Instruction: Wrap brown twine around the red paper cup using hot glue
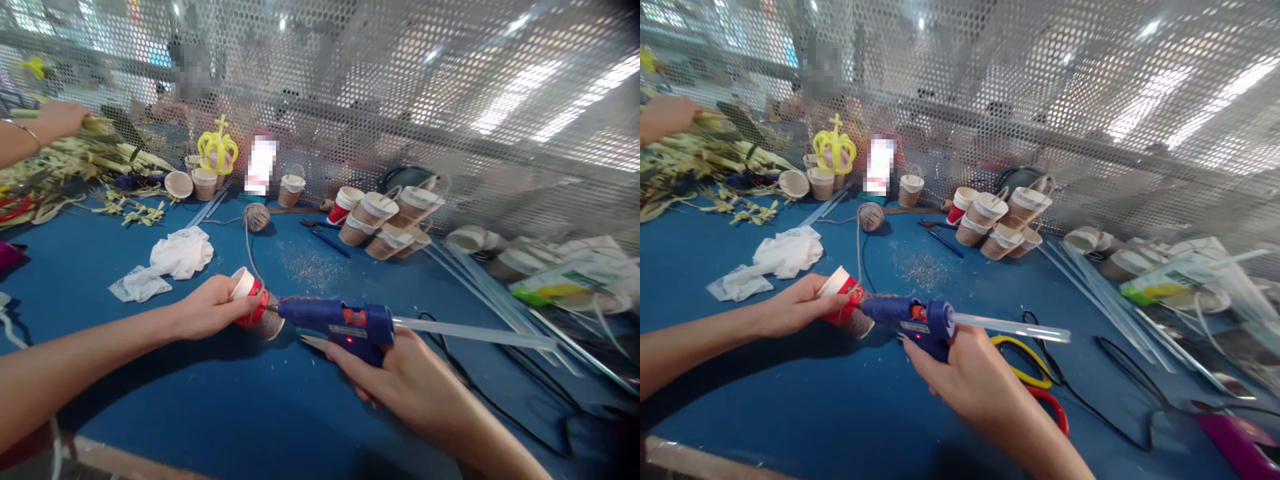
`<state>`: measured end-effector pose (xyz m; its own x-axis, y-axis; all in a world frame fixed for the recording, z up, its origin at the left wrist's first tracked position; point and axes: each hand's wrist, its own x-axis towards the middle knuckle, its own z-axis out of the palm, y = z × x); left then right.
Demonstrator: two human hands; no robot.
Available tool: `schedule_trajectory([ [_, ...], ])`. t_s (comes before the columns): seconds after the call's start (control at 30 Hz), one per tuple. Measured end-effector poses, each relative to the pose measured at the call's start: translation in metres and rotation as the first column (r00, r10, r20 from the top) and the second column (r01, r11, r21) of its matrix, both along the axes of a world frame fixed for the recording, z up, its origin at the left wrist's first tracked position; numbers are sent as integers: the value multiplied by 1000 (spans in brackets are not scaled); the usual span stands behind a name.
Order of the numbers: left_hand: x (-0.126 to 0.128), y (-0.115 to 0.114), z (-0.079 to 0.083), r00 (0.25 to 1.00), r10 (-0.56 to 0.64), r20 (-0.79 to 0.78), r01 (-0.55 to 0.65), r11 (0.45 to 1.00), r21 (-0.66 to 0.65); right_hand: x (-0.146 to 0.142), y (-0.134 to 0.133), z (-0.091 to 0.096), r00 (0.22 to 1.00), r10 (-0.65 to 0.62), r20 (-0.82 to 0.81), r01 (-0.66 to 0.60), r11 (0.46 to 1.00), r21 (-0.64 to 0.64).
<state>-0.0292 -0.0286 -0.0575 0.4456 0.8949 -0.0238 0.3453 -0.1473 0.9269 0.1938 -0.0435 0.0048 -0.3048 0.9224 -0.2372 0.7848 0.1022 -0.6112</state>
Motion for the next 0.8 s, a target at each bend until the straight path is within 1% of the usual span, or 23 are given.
schedule_trajectory([
  [0.2, 1, -1, 2, 1000, 8, 13, -7, 1000, -21, -2, 1, 3, 998, -53, 15, 53, 998, 17],
  [0.37, 1, -2, 5, 996, -42, 76, 44, 999, -28, 2, 1, 2, 1000, -11, -10, 10, 995, -102],
  [0.5, -1, -2, 3, 999, -33, -26, 33, 999, 20, -1, 1, 3, 996, -77, -49, 75, 996, -50],
  [0.57, -2, -1, 2, 998, -30, -53, 32, 999, 30, -1, 1, 4, 995, -90, -48, 88, 995, -46],
  [0.7, -1, 0, 2, 997, -65, 37, 65, 998, 2, 0, 0, 4, 998, -49, -25, 47, 997, -65],
  [0.8, 0, -1, 2, 995, -67, 78, 68, 997, -19, 0, -1, 4, 999, -39, -27, 38, 998, -46],
])
